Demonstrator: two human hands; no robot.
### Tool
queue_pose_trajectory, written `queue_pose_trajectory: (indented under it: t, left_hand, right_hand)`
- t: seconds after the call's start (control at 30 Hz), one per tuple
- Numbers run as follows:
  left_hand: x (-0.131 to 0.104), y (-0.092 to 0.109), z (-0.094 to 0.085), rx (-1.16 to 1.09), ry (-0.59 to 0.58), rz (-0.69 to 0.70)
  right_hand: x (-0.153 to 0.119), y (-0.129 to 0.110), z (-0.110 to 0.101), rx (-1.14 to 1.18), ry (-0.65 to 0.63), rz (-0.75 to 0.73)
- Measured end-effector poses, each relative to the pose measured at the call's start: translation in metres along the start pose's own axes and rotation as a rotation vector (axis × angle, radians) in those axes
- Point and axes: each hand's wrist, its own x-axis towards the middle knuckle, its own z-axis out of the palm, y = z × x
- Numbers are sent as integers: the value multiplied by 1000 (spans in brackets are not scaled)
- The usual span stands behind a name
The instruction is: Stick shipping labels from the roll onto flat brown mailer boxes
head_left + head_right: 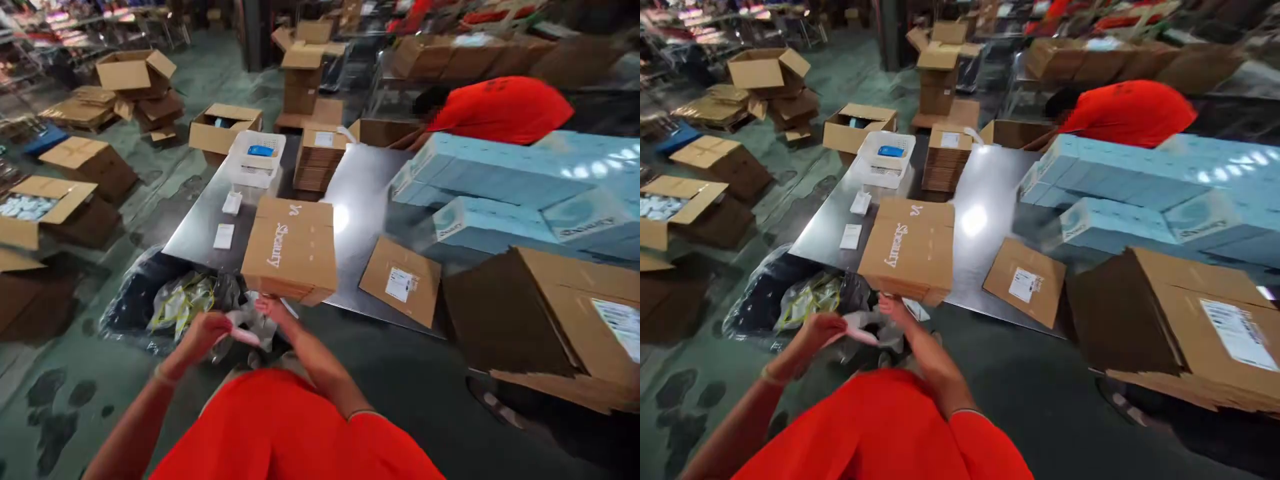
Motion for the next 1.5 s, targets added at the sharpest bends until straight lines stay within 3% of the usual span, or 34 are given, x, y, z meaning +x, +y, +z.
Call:
queue_pose_trajectory:
  t: [0.1, 0.2, 0.3, 0.37, 0.43, 0.53, 0.67, 0.73, 0.87, 0.97, 1.1, 1.33, 1.4, 1.5]
  left_hand:
    - [0, 16, -29, -56, 25, 123]
    - [0, 29, -48, -131, 47, 208]
    - [4, 38, -57, -179, 106, 267]
    - [11, 39, -58, -203, 141, 279]
    - [22, 34, -56, -217, 147, 259]
    - [42, 25, -47, -184, 169, 116]
    - [48, 18, -14, 28, 482, -110]
    - [37, 20, 12, -28, 552, -159]
    - [22, 34, 69, -722, 179, -108]
    - [34, 50, 92, -1060, 154, -61]
    - [60, 68, 90, -1047, 192, -102]
    - [80, 79, 76, -958, 117, -128]
    - [80, 76, 79, -996, 38, -154]
    - [77, 71, 84, -1051, -91, -205]
  right_hand:
    - [-8, -19, -13, -71, -149, 78]
    - [-30, -43, -26, -134, -346, -94]
    - [-53, -53, -22, -150, -528, -163]
    - [-63, -51, -12, -127, -458, -154]
    - [-71, -49, -1, -61, -283, -180]
    - [-82, -52, 6, 22, -124, -246]
    - [-98, -67, 0, -17, -8, -291]
    - [-102, -75, -5, -55, 77, -319]
    - [-105, -90, -12, -139, 163, -366]
    - [-104, -101, -18, -174, 144, -342]
    - [-103, -111, -34, -290, 116, -380]
    - [-108, -120, -57, -640, 212, -817]
    - [-97, -140, -63, -676, 271, -877]
    - [-52, -187, -75, -660, 423, -850]
